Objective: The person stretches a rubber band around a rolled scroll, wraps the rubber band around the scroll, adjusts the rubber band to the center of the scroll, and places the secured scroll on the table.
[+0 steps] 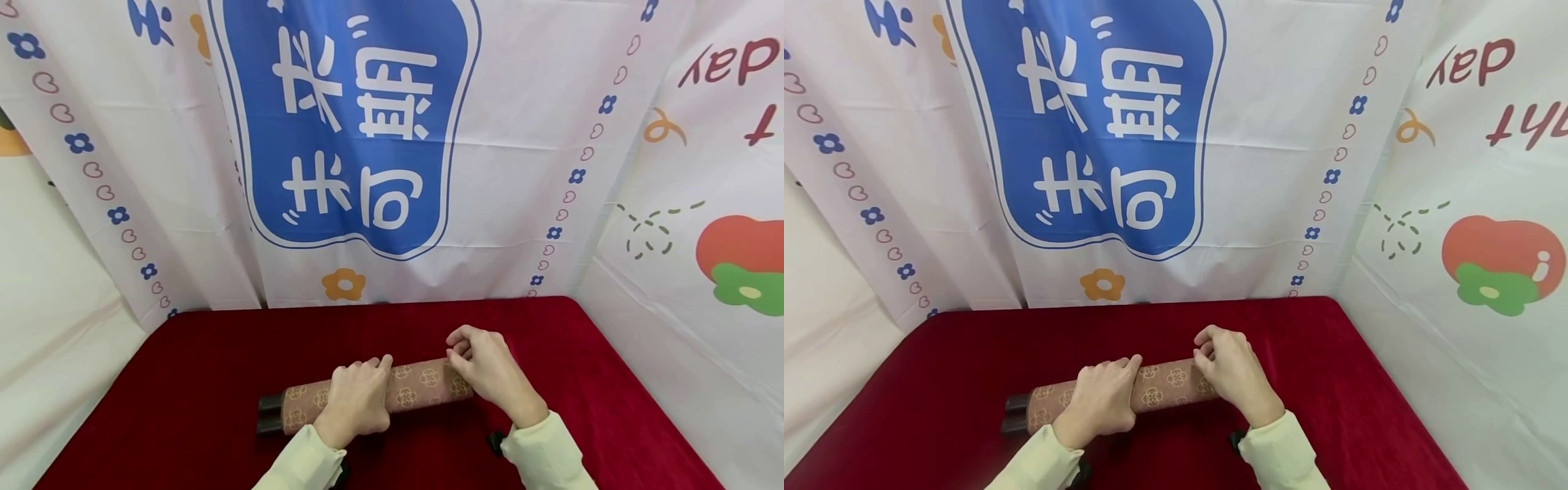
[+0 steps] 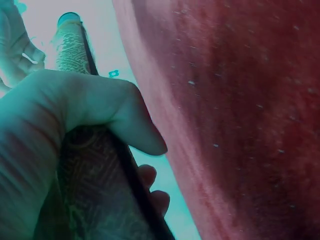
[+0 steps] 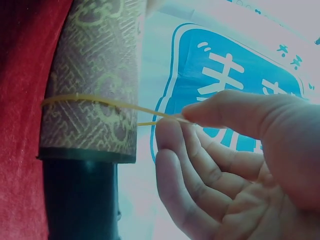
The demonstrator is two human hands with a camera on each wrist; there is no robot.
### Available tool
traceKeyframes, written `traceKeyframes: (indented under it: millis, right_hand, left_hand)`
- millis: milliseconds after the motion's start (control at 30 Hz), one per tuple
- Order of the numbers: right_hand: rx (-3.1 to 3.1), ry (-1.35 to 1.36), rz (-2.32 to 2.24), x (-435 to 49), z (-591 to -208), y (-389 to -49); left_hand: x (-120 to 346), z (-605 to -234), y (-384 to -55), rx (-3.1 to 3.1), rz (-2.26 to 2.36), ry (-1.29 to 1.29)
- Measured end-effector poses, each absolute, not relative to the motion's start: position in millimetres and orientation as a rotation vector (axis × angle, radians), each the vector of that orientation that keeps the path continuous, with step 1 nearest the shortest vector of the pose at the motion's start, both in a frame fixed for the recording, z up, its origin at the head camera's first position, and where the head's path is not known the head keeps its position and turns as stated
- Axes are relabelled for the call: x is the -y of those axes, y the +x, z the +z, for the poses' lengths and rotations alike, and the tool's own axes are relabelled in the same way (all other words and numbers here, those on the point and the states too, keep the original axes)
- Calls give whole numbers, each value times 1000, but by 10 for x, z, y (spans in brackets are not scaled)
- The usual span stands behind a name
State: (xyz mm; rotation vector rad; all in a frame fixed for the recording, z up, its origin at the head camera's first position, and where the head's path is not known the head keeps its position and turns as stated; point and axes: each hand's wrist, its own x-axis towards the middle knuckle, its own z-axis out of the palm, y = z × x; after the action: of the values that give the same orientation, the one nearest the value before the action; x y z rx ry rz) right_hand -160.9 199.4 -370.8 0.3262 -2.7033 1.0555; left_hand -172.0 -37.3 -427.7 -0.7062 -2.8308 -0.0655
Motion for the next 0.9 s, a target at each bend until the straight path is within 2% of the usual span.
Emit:
traceKeyframes:
  millis: [600,900]
  right_hand:
    - [2589,325,1516,-2027,-3597,-1560]
    - [2544,325,1577,-2007,-3607,-1572]
  left_hand:
    - [383,-4402,-1761,2854,-91,-712]
    - [-1,-4439,-1750,2831,-32,-788]
